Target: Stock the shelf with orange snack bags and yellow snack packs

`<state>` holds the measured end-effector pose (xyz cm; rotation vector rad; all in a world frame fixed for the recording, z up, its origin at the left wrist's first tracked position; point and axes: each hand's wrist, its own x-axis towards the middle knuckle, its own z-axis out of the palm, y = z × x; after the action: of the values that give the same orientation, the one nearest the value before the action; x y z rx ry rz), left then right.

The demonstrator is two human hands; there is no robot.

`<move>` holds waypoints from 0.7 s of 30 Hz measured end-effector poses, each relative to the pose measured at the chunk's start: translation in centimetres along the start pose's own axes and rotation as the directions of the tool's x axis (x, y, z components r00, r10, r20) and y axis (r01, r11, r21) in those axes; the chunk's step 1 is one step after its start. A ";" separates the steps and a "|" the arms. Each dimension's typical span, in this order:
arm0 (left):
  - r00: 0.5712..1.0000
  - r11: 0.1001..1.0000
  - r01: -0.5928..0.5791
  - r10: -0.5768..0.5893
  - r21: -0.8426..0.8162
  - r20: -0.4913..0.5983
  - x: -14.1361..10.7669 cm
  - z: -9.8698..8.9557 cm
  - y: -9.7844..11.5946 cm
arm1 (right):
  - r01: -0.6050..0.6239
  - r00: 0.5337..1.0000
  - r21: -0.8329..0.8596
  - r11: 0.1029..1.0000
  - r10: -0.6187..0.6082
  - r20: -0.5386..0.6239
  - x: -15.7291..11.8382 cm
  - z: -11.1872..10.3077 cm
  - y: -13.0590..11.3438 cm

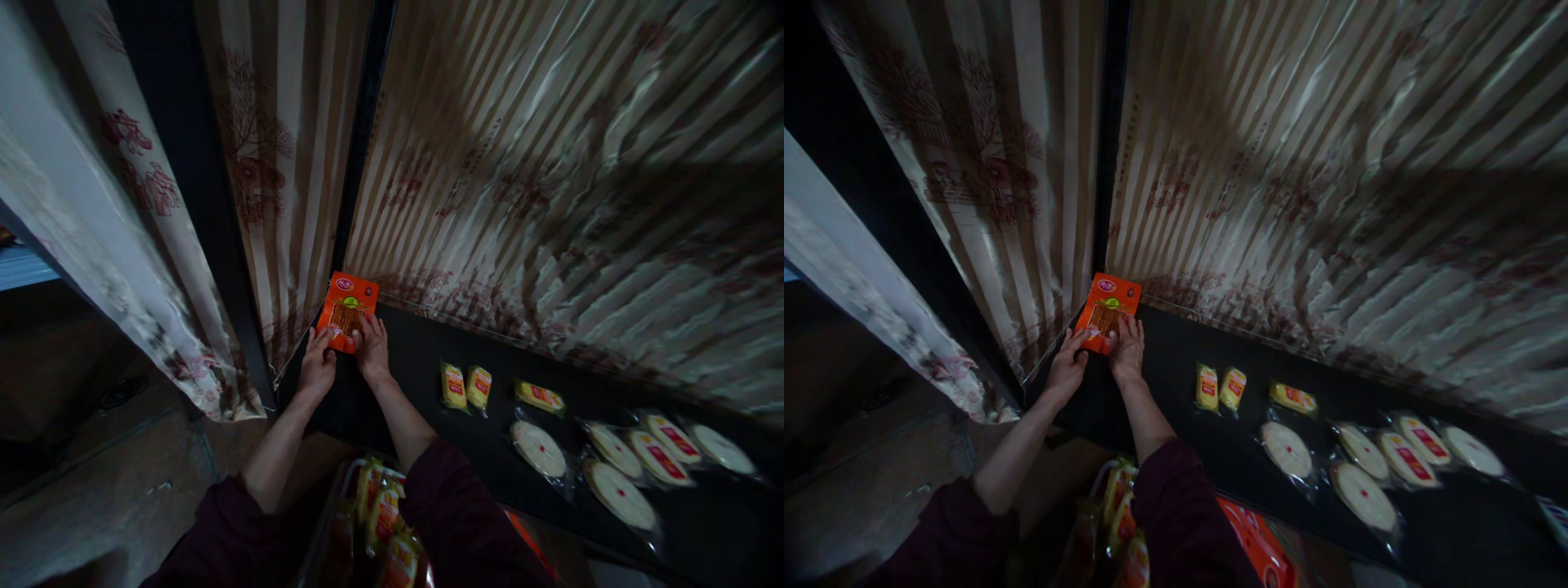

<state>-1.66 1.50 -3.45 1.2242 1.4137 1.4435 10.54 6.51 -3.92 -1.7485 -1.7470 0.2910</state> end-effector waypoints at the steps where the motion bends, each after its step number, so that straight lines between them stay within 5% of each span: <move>1: 1.000 1.000 -0.018 0.018 0.016 0.000 0.0 0.0 0.0 | 0.006 1.000 0.001 1.000 -0.006 0.004 -0.2 -0.2 0.0; 7: 0.993 0.988 -0.122 0.121 0.094 0.012 -0.4 0.1 -0.2 | 0.067 0.998 -0.023 0.998 -0.067 0.003 -1.8 -1.7 -0.3; 14: 0.934 0.881 -0.354 0.315 0.314 0.168 -3.0 1.2 0.8 | 0.143 0.990 -0.032 0.989 -0.143 -0.006 -4.1 -3.4 -0.1; 21: 0.922 0.837 -0.353 0.235 0.419 0.307 -5.7 1.8 1.5 | 0.100 0.992 -0.047 0.994 -0.095 0.085 -6.6 -5.4 -0.4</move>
<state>1.66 -3.63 -2.80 1.9344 1.4923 1.1138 12.70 -1.36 -1.32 -1.7023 -1.9079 0.2816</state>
